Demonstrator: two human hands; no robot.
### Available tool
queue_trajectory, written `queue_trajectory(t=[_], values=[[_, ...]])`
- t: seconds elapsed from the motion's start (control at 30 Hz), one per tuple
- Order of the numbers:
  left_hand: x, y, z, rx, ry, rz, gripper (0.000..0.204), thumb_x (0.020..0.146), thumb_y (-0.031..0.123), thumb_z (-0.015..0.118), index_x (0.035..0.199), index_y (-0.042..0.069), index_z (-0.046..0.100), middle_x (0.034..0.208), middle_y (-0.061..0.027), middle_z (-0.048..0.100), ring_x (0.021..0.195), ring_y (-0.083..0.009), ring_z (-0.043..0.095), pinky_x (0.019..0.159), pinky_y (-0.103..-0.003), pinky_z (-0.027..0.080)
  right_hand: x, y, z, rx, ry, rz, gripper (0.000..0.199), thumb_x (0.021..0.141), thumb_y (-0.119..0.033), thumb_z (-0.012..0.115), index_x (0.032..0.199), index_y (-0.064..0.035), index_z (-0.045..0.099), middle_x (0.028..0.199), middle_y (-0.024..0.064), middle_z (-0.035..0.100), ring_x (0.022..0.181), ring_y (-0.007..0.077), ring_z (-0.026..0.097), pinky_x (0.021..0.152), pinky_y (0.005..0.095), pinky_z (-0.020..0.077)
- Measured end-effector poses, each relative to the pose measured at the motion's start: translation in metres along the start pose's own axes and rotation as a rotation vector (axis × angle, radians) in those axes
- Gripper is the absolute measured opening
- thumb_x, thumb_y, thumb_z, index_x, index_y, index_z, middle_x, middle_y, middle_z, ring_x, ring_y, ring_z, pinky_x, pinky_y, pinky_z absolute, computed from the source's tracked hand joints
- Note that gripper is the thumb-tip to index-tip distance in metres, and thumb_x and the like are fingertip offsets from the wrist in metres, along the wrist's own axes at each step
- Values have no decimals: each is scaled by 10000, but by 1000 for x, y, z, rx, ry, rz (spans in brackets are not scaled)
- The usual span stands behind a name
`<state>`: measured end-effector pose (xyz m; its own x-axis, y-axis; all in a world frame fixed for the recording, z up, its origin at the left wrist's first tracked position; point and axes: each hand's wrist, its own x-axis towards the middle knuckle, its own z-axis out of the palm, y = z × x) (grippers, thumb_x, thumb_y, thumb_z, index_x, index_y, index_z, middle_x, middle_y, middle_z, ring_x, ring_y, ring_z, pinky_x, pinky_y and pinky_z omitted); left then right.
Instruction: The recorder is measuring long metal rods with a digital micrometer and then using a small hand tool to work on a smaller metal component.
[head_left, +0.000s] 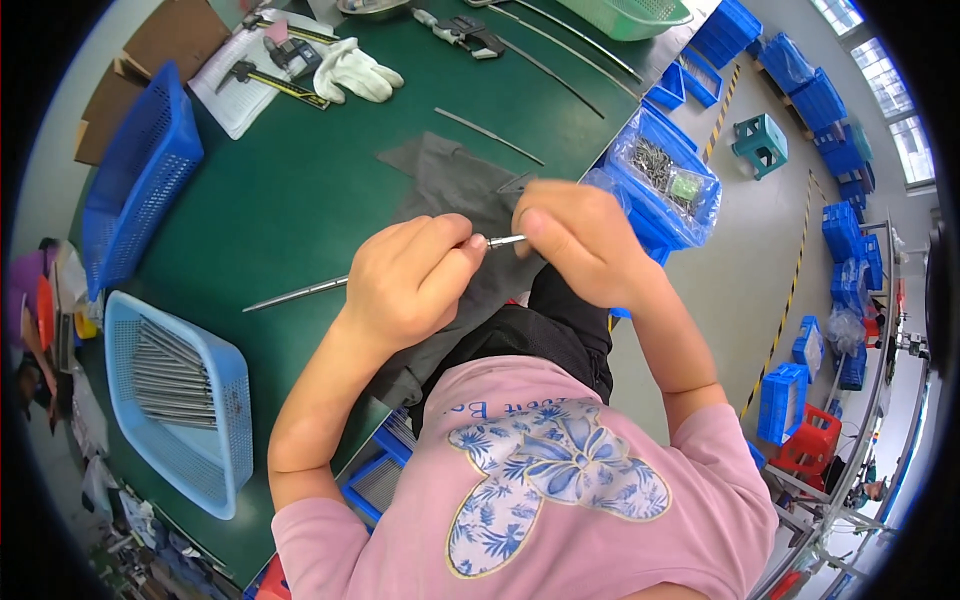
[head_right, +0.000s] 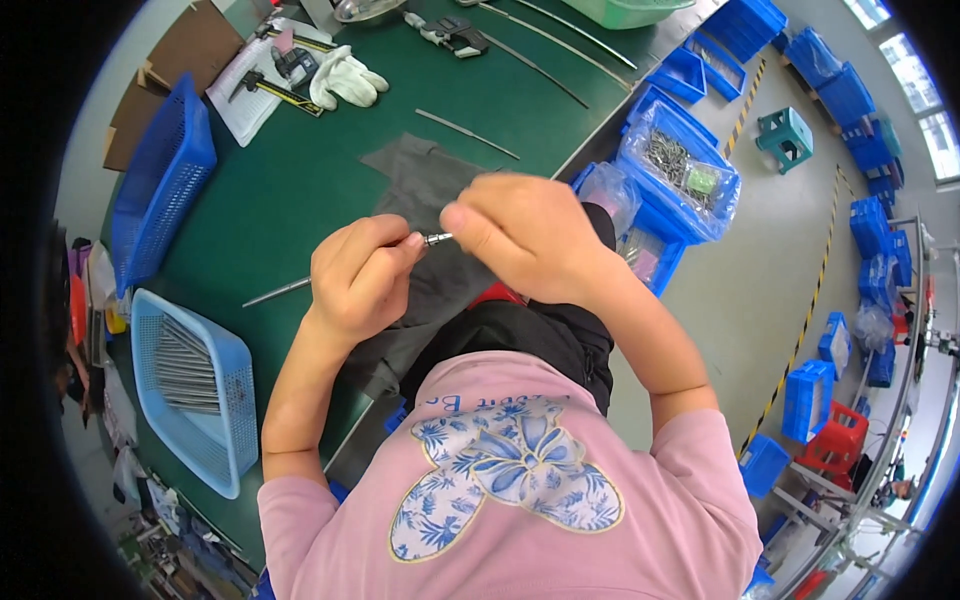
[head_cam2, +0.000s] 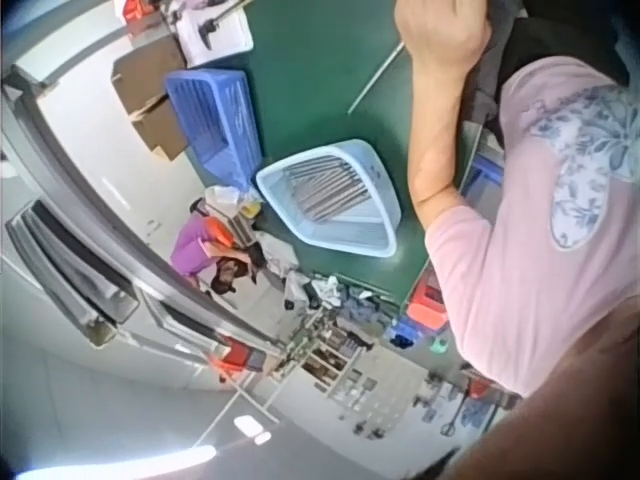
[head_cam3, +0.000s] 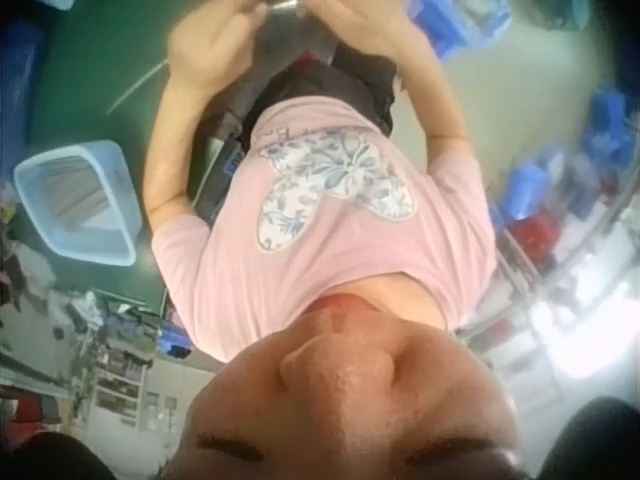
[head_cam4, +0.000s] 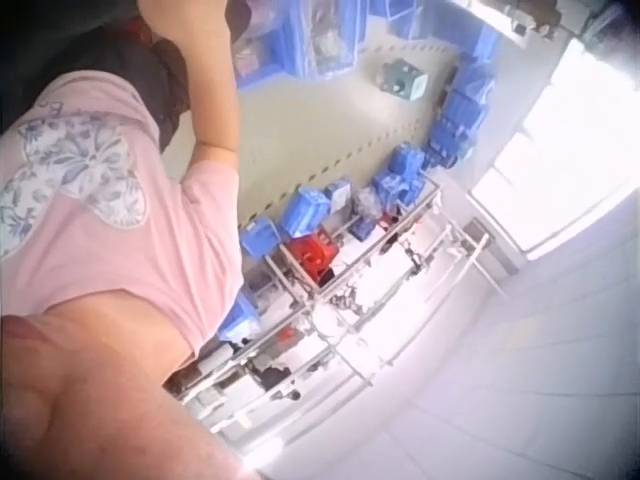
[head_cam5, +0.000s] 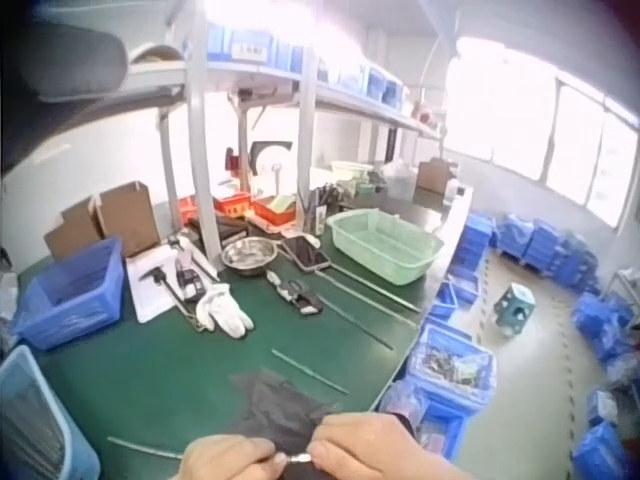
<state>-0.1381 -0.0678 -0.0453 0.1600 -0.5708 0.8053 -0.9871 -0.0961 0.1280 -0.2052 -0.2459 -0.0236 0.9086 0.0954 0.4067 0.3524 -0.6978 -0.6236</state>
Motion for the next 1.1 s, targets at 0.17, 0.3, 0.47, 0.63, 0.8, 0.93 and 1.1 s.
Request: queue_trajectory(t=[0.17, 0.3, 0.47, 0.63, 0.8, 0.93, 1.1], values=[[1, 1, 5, -28, 127, -137, 123, 638, 24, 623, 676, 32, 506, 687, -52, 510, 516, -191, 490, 437, -285, 385, 10, -15, 6, 311, -153, 133, 274, 826, -161, 435, 601, -17, 492, 547, 120, 484, 530, 290, 488, 502, 355, 374], [-6, 37, -3, -44, 104, -518, 169, 662, 130, 647, 749, 40, 533, 679, -67, 493, 541, -183, 474, 491, -264, 374, 14, -5, 4, 285, -56, 138, 246, 810, -128, 446, 596, -13, 485, 548, 127, 478, 537, 292, 490, 494, 358, 373], [-12, 40, 5, -1631, 480, -1401, 339, 900, 315, 371, 1041, 24, 476, 682, -33, 482, 503, -95, 396, 463, -221, 324, 20, -10, 1, 94, -173, -233, 122, 752, -94, 496, 656, -20, 490, 641, 113, 510, 571, 296, 500, 495, 362, 385], [-7, 6, -1, -1782, 487, -1350, 268, 892, 286, 398, 854, 36, 489, 644, -55, 483, 485, -116, 406, 451, -224, 325, 49, 38, -5, 496, -356, 67, 342, 859, -270, 330, 773, -28, 556, 649, 70, 533, 564, 187, 516, 539, 304, 419], [21, -21, -33, -1530, 423, -951, 228, 888, 229, 403, 798, 23, 439, 637, -96, 485, 492, -130, 442, 471, -232, 383, 161, 125, 17, -408, 88, 383, 337, 695, -230, 511, 976, -51, 560, 983, 155, 533, 936, 291, 520, 774, 399, 427], [30, -32, -63, -1430, 411, -803, 205, 874, 202, 387, 794, 18, 433, 666, -124, 481, 522, -132, 447, 487, -230, 393, 193, 145, 31, -692, -157, 300, 329, 663, -268, 554, 919, -63, 576, 1020, 150, 507, 987, 296, 491, 782, 389, 428], [24, -40, -84, -1358, 441, -640, 205, 858, 185, 349, 785, 10, 427, 676, -142, 475, 536, -141, 446, 500, -244, 401, 201, 152, 38, -595, -184, 242, 311, 648, -218, 593, 926, -81, 573, 1023, 151, 500, 999, 298, 485, 797, 384, 425]])
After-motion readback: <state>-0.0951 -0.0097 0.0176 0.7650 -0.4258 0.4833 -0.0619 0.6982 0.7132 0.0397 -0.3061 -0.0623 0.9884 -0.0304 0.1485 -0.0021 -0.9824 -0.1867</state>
